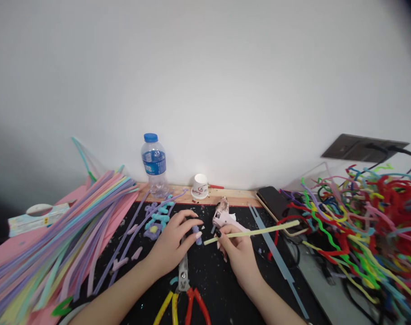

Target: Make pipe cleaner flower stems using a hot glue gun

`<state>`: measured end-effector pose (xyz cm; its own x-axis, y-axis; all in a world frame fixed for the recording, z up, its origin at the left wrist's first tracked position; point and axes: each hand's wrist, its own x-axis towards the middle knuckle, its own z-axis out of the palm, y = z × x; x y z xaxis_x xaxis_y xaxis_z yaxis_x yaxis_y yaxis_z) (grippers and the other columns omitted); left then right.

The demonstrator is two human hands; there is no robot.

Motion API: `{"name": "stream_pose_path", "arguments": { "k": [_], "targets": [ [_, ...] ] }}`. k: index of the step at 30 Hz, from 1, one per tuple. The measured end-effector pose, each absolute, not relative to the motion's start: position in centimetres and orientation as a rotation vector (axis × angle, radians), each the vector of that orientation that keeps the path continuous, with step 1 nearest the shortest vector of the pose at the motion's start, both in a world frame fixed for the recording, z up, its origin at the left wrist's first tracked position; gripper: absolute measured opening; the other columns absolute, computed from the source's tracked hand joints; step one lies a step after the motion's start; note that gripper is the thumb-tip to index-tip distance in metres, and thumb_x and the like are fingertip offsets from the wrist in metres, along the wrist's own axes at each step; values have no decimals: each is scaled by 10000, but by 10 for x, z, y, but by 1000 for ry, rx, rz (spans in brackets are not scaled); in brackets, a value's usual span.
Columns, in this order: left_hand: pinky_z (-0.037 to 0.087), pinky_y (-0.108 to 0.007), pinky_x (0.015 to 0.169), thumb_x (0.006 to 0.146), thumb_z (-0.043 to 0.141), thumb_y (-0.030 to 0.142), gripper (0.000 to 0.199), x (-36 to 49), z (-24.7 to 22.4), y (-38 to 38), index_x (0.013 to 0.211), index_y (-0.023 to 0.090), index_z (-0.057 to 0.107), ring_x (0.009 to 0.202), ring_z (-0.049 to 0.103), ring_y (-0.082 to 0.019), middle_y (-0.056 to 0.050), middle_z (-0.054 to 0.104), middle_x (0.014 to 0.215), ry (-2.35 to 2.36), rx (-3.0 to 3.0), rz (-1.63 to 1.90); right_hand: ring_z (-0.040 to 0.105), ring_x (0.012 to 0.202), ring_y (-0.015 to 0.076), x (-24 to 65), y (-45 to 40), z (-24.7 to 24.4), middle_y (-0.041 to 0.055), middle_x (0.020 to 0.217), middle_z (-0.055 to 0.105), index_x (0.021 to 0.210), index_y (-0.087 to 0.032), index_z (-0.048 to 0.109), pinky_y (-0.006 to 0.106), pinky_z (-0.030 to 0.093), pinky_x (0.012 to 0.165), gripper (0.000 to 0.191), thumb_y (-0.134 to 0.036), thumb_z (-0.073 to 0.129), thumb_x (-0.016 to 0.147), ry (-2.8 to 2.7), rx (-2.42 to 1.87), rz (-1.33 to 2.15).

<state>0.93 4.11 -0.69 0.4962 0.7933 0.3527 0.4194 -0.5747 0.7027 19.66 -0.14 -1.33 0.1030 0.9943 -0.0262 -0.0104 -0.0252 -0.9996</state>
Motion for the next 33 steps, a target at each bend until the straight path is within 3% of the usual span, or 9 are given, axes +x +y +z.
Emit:
{"name": "stream_pose_path", "arguments": {
  "k": [8, 17, 22, 29, 33],
  "targets": [
    [417, -286, 804, 896, 494, 193, 183, 14, -5, 33, 894, 197, 676, 833, 544, -167, -43, 625, 847, 704, 2314, 738, 363, 398, 66, 192, -6, -11, -60, 491, 431, 672, -171, 547, 189, 286, 376, 323, -472, 642, 738, -1249, -1244, 1220],
    [410, -266, 732, 881, 518, 205, 192, 16, -7, 35, 776, 178, 676, 778, 556, -164, -39, 633, 767, 667, 2278, 708, 407, 395, 67, 190, -7, -11, -38, 498, 507, 653, -164, 556, 197, 336, 390, 332, -465, 678, 719, -1214, -1161, 1294],
    [388, -235, 632, 815, 602, 201, 175, 19, -6, 33, 651, 154, 641, 657, 534, -134, -15, 587, 678, 765, 1998, 761, 430, 406, 75, 191, -6, -10, -15, 536, 562, 645, -166, 559, 207, 365, 397, 321, -456, 665, 735, -1135, -1131, 1310],
    [358, -223, 596, 777, 630, 276, 210, 20, -8, 34, 624, 137, 596, 632, 475, -120, 5, 527, 653, 783, 1606, 870, 385, 396, 65, 191, -10, -8, -31, 490, 529, 580, -170, 517, 196, 306, 398, 312, -390, 629, 771, -1191, -1126, 1283],
    [388, -234, 617, 783, 625, 272, 193, 19, -9, 35, 645, 137, 624, 643, 518, -129, -8, 577, 659, 766, 1515, 908, 373, 385, 61, 190, -11, -7, -43, 471, 496, 585, -167, 510, 191, 286, 398, 296, -359, 586, 798, -1323, -1139, 1314]
  ]
}}
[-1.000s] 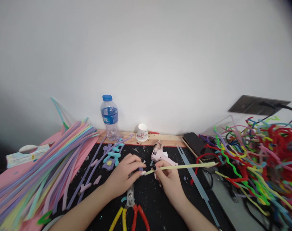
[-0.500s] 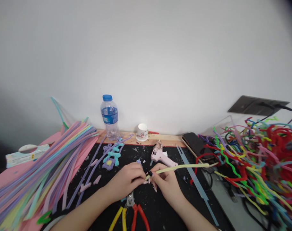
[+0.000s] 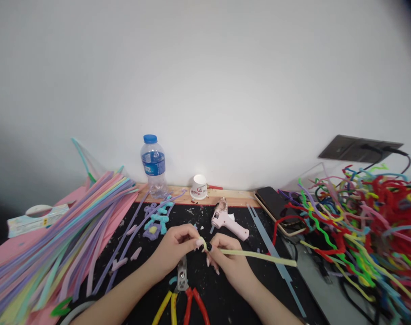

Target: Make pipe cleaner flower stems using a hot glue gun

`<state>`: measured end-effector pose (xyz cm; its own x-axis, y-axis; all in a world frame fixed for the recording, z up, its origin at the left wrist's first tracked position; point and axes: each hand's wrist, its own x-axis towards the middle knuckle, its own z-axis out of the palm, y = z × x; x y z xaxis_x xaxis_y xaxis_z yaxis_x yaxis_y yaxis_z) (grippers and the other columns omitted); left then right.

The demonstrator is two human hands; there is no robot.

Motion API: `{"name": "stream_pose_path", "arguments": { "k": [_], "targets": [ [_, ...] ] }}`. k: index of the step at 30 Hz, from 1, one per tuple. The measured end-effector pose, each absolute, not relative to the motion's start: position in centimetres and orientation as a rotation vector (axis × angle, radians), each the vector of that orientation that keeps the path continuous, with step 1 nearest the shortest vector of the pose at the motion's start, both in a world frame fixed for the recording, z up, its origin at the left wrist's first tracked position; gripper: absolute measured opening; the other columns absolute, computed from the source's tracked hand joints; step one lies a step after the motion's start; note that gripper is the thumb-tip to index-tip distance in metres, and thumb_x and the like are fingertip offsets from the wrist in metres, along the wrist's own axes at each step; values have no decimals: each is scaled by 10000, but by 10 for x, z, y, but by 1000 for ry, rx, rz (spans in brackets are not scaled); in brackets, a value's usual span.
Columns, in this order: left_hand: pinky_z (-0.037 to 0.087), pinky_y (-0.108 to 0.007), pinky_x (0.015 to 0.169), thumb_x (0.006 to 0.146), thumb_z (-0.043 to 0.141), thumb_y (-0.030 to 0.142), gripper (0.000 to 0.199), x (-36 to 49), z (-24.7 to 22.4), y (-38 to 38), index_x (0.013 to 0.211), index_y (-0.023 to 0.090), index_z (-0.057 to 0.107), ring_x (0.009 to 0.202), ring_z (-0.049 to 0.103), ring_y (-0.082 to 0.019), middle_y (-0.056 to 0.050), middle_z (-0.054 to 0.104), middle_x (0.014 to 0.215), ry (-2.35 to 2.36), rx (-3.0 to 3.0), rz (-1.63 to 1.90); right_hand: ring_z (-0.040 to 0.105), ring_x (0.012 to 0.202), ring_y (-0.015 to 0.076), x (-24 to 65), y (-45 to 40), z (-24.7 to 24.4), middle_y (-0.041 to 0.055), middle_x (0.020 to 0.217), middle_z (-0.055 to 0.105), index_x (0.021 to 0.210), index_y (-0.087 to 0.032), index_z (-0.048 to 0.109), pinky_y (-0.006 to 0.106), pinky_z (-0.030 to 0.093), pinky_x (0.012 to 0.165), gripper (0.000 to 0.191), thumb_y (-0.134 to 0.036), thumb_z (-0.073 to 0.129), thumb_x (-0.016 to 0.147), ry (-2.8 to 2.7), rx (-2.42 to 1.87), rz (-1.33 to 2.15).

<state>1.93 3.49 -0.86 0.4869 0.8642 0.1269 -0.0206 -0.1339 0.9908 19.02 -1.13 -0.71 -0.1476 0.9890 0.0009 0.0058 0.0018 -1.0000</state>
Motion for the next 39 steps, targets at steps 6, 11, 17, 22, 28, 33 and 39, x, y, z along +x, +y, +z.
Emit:
{"name": "stream_pose_path", "arguments": {
  "k": [6, 11, 17, 22, 28, 33, 39],
  "targets": [
    [391, -231, 573, 752, 675, 205, 110, 15, -6, 39, 658, 152, 695, 615, 542, -131, -28, 632, 671, 848, 1842, 927, 317, 376, 58, 193, -7, -11, -67, 433, 441, 595, -170, 513, 188, 218, 383, 237, -299, 542, 792, -1213, -1225, 1324],
    [450, -247, 641, 766, 684, 223, 88, 13, -4, 39, 709, 158, 705, 673, 598, -153, -47, 668, 706, 763, 2097, 927, 313, 398, 57, 195, -6, -14, -70, 422, 417, 532, -170, 492, 200, 204, 420, 195, -177, 516, 726, -1198, -1208, 1361],
    [461, -253, 666, 848, 595, 268, 148, 11, -7, 36, 795, 178, 700, 703, 606, -156, -51, 698, 753, 605, 2370, 934, 295, 399, 55, 194, -6, -14, -64, 446, 442, 529, -179, 471, 206, 188, 422, 197, -191, 520, 719, -1205, -1194, 1432],
    [450, -247, 635, 863, 577, 205, 119, 10, -13, 34, 842, 167, 688, 674, 581, -142, -43, 683, 753, 466, 2443, 1103, 290, 386, 55, 193, -4, -13, -62, 427, 444, 502, -187, 444, 211, 178, 413, 210, -186, 525, 696, -1194, -1175, 1481],
    [437, -239, 634, 868, 561, 160, 124, 12, -12, 32, 812, 155, 672, 665, 567, -135, -38, 676, 729, 475, 2427, 1144, 259, 383, 57, 195, -5, -19, -68, 417, 413, 513, -182, 481, 225, 151, 415, 216, -184, 514, 726, -1224, -1141, 1511],
    [416, -233, 611, 865, 532, 127, 177, 13, -9, 30, 735, 143, 652, 648, 562, -135, -34, 645, 669, 615, 2376, 1062, 256, 390, 58, 196, -5, -19, -67, 433, 418, 533, -177, 500, 229, 145, 420, 220, -198, 521, 750, -1242, -1129, 1517],
    [415, -210, 569, 794, 616, 165, 94, 15, -5, 34, 722, 136, 669, 623, 563, -125, -29, 639, 680, 782, 2012, 914, 286, 405, 69, 195, -6, -14, -70, 432, 398, 581, -171, 527, 229, 168, 428, 258, -297, 556, 804, -1246, -1110, 1444]
  ]
}}
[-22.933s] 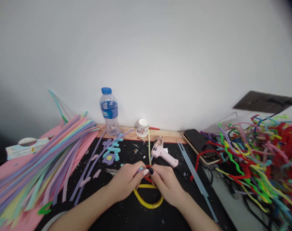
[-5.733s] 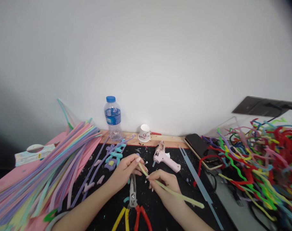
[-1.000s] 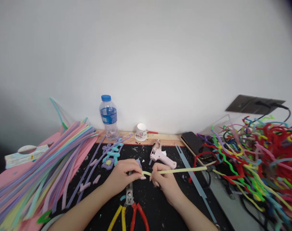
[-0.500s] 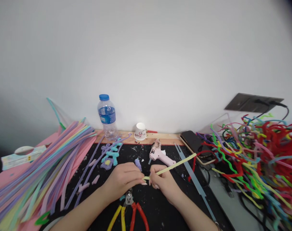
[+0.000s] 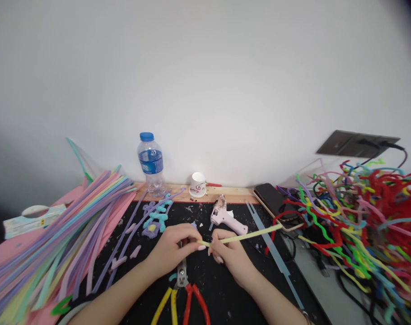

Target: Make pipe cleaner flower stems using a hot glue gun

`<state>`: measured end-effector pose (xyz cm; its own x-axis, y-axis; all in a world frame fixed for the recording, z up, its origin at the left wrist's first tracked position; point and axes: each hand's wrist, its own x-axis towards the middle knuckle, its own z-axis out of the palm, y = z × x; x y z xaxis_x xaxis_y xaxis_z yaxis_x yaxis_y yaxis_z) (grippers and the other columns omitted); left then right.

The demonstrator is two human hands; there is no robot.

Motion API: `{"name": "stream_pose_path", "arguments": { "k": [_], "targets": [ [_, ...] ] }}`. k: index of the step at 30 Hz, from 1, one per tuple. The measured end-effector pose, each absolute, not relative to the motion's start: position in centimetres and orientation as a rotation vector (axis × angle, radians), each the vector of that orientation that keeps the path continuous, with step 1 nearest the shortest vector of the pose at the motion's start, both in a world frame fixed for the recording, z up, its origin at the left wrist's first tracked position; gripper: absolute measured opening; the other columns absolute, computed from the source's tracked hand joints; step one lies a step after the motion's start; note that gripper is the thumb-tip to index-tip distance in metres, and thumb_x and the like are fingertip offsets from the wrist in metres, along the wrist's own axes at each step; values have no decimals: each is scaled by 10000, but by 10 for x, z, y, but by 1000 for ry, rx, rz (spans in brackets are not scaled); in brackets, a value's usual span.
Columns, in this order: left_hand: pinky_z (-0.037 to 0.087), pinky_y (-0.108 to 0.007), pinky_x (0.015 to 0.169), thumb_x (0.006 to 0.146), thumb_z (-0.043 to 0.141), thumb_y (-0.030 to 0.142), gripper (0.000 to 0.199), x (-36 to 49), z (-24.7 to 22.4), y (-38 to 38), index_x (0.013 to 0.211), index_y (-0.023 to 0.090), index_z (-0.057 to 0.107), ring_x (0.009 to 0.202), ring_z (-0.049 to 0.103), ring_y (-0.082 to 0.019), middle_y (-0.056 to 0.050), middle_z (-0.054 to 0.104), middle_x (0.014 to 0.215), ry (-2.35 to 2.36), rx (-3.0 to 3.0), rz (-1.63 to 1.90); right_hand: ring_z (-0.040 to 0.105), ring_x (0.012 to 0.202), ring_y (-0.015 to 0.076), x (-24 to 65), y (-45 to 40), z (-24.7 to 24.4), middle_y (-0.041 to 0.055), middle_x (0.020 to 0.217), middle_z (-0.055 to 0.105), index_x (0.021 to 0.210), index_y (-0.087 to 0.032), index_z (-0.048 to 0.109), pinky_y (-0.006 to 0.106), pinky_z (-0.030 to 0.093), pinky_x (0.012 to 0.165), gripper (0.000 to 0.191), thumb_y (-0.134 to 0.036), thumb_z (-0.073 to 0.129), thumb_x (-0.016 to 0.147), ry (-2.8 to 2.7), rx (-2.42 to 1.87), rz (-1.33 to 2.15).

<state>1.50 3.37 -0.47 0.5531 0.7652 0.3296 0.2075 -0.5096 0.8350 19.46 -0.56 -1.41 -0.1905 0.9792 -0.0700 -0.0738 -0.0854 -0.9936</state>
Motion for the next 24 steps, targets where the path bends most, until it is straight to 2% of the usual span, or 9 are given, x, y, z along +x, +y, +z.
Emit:
{"name": "stream_pose_path", "arguments": {
  "k": [5, 14, 18, 24],
  "targets": [
    [408, -198, 540, 735, 658, 160, 47, 15, -5, 39, 739, 142, 701, 596, 569, -119, -20, 675, 684, 865, 1780, 799, 284, 413, 75, 195, -6, -16, -65, 455, 414, 631, -176, 541, 229, 164, 421, 297, -392, 549, 835, -1275, -1112, 1411],
    [454, -212, 565, 696, 679, 176, 45, 15, -6, 42, 721, 143, 698, 570, 592, -121, -11, 685, 640, 908, 1574, 857, 320, 429, 77, 194, -6, -15, -51, 497, 444, 669, -168, 569, 218, 216, 418, 302, -405, 535, 853, -1350, -1095, 1379],
    [473, -209, 574, 677, 689, 183, 63, 16, -7, 42, 724, 142, 691, 599, 605, -121, -16, 701, 685, 926, 1451, 890, 339, 434, 75, 194, -5, -17, -50, 517, 452, 713, -166, 572, 208, 248, 421, 290, -408, 523, 865, -1403, -1084, 1361],
    [522, -233, 643, 645, 715, 178, 157, 18, -6, 42, 790, 135, 673, 656, 662, -138, -27, 733, 724, 842, 1287, 852, 317, 407, 71, 191, -6, -16, -54, 499, 446, 712, -174, 546, 207, 218, 390, 299, -430, 509, 864, -1376, -1099, 1317]
  ]
}}
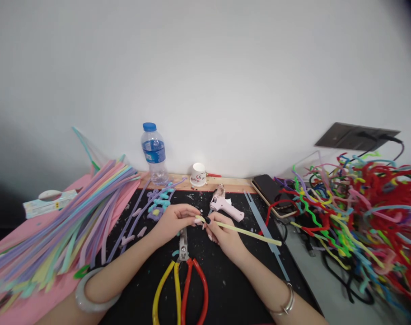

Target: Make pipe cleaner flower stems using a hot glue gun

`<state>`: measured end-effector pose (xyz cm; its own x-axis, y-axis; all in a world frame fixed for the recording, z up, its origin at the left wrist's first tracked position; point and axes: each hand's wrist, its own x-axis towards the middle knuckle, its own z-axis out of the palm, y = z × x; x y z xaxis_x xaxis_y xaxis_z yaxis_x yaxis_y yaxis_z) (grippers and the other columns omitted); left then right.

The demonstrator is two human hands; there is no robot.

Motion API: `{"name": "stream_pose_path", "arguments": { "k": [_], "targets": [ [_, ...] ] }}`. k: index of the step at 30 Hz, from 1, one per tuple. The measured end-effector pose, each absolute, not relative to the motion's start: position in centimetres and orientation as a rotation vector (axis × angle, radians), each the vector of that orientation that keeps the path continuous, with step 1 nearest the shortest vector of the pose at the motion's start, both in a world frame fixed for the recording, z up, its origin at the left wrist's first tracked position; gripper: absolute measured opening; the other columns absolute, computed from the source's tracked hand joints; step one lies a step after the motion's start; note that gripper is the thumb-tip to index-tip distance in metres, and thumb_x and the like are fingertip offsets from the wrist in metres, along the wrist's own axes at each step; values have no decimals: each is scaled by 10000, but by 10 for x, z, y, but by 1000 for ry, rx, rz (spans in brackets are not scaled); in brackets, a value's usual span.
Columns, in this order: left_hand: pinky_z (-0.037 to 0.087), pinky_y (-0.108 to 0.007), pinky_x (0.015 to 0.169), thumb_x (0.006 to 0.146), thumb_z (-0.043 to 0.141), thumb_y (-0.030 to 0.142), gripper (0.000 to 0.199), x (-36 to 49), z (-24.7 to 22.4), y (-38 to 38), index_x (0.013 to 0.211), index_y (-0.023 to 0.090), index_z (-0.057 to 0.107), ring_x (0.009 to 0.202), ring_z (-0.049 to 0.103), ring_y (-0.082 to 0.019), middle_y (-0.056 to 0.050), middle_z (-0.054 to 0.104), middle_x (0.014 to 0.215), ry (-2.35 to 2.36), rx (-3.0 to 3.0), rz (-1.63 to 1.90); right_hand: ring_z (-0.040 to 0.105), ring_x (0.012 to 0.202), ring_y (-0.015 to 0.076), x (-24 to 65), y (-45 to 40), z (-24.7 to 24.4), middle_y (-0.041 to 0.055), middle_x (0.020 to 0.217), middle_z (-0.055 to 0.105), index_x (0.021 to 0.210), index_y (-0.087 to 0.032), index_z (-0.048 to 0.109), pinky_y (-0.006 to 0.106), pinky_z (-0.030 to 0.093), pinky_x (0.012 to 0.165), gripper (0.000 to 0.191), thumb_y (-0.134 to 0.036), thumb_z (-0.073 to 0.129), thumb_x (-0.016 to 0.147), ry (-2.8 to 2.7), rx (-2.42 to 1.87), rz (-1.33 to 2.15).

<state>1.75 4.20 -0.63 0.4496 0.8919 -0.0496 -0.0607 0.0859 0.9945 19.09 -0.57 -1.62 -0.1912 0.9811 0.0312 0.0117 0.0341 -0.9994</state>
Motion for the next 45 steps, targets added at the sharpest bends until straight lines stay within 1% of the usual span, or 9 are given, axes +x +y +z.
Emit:
{"name": "stream_pose_path", "arguments": {
  "k": [6, 11, 15, 19, 25, 30, 34, 39, 45],
  "targets": [
    [549, -283, 667, 687, 692, 189, 143, 19, -3, 39, 813, 128, 661, 690, 685, -169, -44, 737, 747, 829, 1361, 842, 341, 406, 81, 193, -5, -16, -46, 471, 442, 655, -179, 554, 220, 229, 396, 344, -446, 491, 863, -1367, -1148, 1193],
    [536, -296, 738, 761, 649, 188, 78, 15, -5, 36, 812, 157, 699, 773, 670, -181, -59, 728, 832, 865, 1890, 954, 304, 381, 76, 193, -5, -16, -54, 424, 406, 605, -179, 544, 224, 200, 393, 386, -446, 461, 872, -1333, -1170, 1191],
    [506, -302, 838, 860, 542, 178, 173, 10, -12, 36, 904, 185, 709, 874, 658, -186, -68, 730, 898, 754, 2301, 1043, 317, 379, 75, 192, -5, -15, -52, 416, 408, 587, -170, 543, 222, 221, 405, 407, -445, 452, 873, -1345, -1153, 1228],
    [493, -282, 852, 901, 473, 166, 221, 8, -17, 37, 989, 164, 676, 911, 645, -179, -85, 714, 947, 727, 2420, 1043, 323, 386, 79, 191, -6, -16, -46, 426, 415, 586, -165, 553, 226, 225, 412, 437, -472, 440, 877, -1367, -1133, 1245],
    [483, -272, 781, 916, 422, 161, 231, 8, -12, 37, 960, 169, 649, 860, 627, -170, -74, 687, 903, 753, 2375, 964, 348, 473, 92, 194, -9, -13, -48, 543, 418, 689, -180, 526, 226, 255, 452, 289, -393, 481, 879, -1352, -1151, 1012],
    [469, -252, 692, 898, 445, 189, 209, 13, -4, 35, 846, 164, 646, 700, 609, -146, -32, 652, 731, 882, 2117, 964, 362, 507, 104, 195, -9, -9, -45, 542, 414, 633, -188, 487, 237, 277, 492, 220, -263, 498, 839, -1431, -1210, 883],
    [480, -237, 610, 875, 483, 273, 185, 17, -3, 38, 826, 152, 614, 607, 593, -133, -10, 637, 658, 978, 1713, 985, 390, 485, 106, 194, -9, -9, -40, 512, 451, 604, -189, 494, 236, 286, 482, 204, -214, 497, 806, -1493, -1234, 951],
    [485, -236, 575, 839, 535, 348, 218, 18, -8, 43, 851, 140, 598, 588, 585, -129, -5, 627, 641, 936, 1475, 964, 398, 465, 103, 194, -8, -10, -42, 500, 464, 610, -186, 507, 231, 293, 471, 202, -210, 491, 809, -1513, -1233, 1028],
    [488, -232, 587, 836, 546, 315, 208, 18, -9, 43, 905, 133, 618, 597, 596, -127, -13, 643, 653, 929, 1498, 927, 402, 474, 105, 197, -7, -9, -45, 499, 457, 607, -190, 498, 229, 303, 477, 262, -296, 495, 846, -1414, -1270, 937]
  ]
}}
